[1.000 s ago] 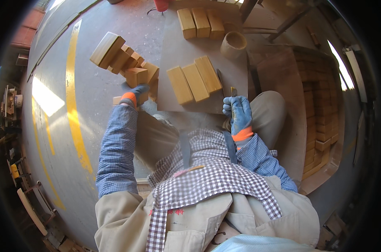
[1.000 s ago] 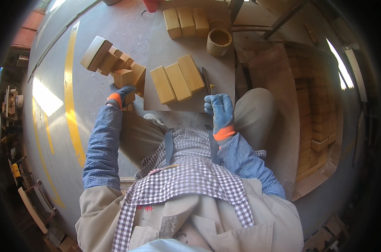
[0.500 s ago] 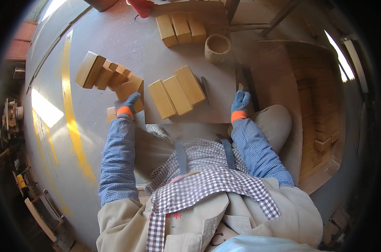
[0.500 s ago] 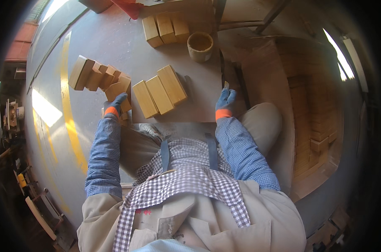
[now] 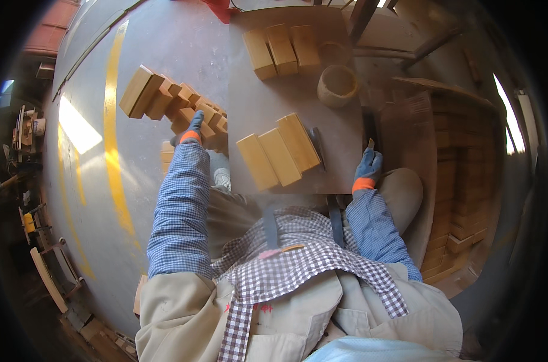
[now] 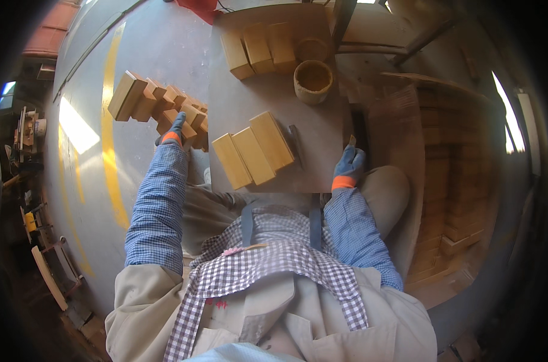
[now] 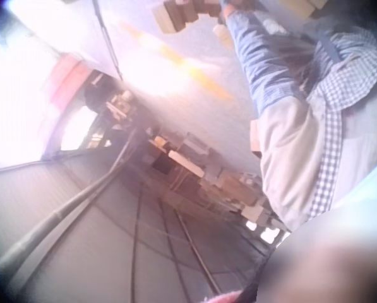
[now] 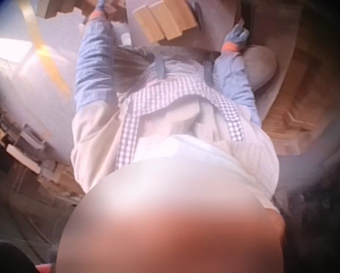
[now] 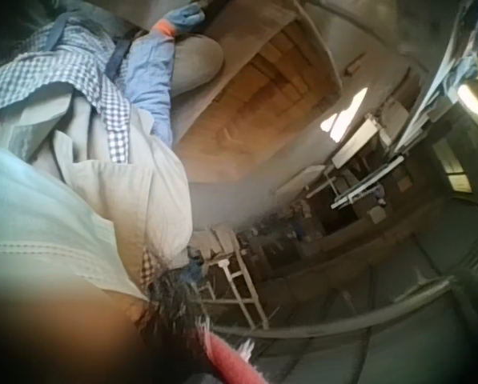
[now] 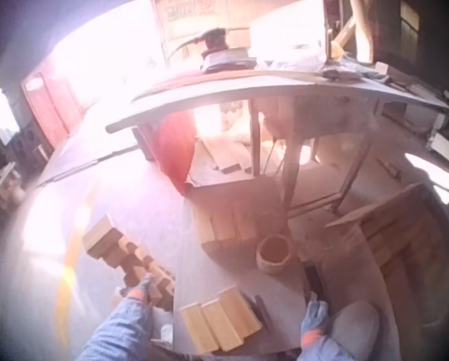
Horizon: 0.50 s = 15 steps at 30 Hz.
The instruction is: The person sits on the floor and uses a small knife to carve wooden blocks. They hold each block in the left hand and carefully shave or shape the edges with the knife in the right hand, then place the finished block aside.
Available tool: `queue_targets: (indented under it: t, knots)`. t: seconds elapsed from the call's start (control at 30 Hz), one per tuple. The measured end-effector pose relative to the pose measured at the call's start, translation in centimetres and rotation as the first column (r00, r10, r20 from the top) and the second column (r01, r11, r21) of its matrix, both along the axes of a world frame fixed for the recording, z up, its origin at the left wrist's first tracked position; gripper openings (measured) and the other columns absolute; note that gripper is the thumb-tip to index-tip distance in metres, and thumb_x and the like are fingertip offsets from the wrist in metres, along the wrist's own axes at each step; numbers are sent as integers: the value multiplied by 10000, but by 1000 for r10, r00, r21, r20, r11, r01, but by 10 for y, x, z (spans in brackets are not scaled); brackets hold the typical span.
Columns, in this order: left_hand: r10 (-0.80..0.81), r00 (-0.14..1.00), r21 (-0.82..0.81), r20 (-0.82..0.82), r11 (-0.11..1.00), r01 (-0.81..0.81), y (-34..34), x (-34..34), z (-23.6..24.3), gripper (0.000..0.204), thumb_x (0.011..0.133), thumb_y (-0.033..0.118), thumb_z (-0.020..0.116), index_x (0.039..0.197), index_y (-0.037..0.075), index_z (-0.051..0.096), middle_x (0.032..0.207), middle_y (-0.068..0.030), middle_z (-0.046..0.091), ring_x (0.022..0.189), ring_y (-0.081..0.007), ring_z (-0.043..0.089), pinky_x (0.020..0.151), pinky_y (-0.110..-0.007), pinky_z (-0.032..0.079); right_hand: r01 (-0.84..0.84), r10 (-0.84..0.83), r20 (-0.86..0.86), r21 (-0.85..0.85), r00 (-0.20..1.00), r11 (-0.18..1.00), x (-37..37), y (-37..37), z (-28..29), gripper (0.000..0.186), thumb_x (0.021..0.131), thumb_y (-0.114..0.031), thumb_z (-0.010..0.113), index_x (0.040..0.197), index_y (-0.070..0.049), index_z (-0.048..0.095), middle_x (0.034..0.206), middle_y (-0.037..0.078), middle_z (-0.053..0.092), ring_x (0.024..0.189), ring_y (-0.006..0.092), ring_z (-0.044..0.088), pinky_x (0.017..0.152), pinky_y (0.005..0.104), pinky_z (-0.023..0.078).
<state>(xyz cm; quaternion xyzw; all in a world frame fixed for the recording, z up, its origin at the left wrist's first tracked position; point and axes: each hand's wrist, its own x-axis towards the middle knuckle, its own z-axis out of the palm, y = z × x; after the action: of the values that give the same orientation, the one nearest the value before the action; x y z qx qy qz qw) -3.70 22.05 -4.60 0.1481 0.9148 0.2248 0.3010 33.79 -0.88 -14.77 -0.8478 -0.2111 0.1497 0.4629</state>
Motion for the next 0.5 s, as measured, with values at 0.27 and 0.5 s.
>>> queue_targets:
  t: [0.27, 0.5]
  knots:
    - [4, 995, 151, 102, 988, -20, -2, 9, 8, 1269, 533, 418, 956, 1461, 35, 180, 1414, -244, 440, 1219, -363, 531, 999, -480, 490, 83, -83, 23, -39, 996, 996, -10, -10, 1, 358, 961, -387, 562, 937, -31, 590, 796, 152, 652, 712, 296, 639, 658, 386, 499]
    - [-245, 947, 326, -207, 896, 302, -46, 21, 13, 965, 656, 521, 862, 1319, 16, 374, 1300, -219, 471, 1147, -342, 548, 972, -431, 483, 85, -91, 22, 190, 996, 978, -7, -1, 14, 311, 983, -309, 541, 951, -2, 578, 879, 151, 682, 775, 279, 657, 701, 372, 511]
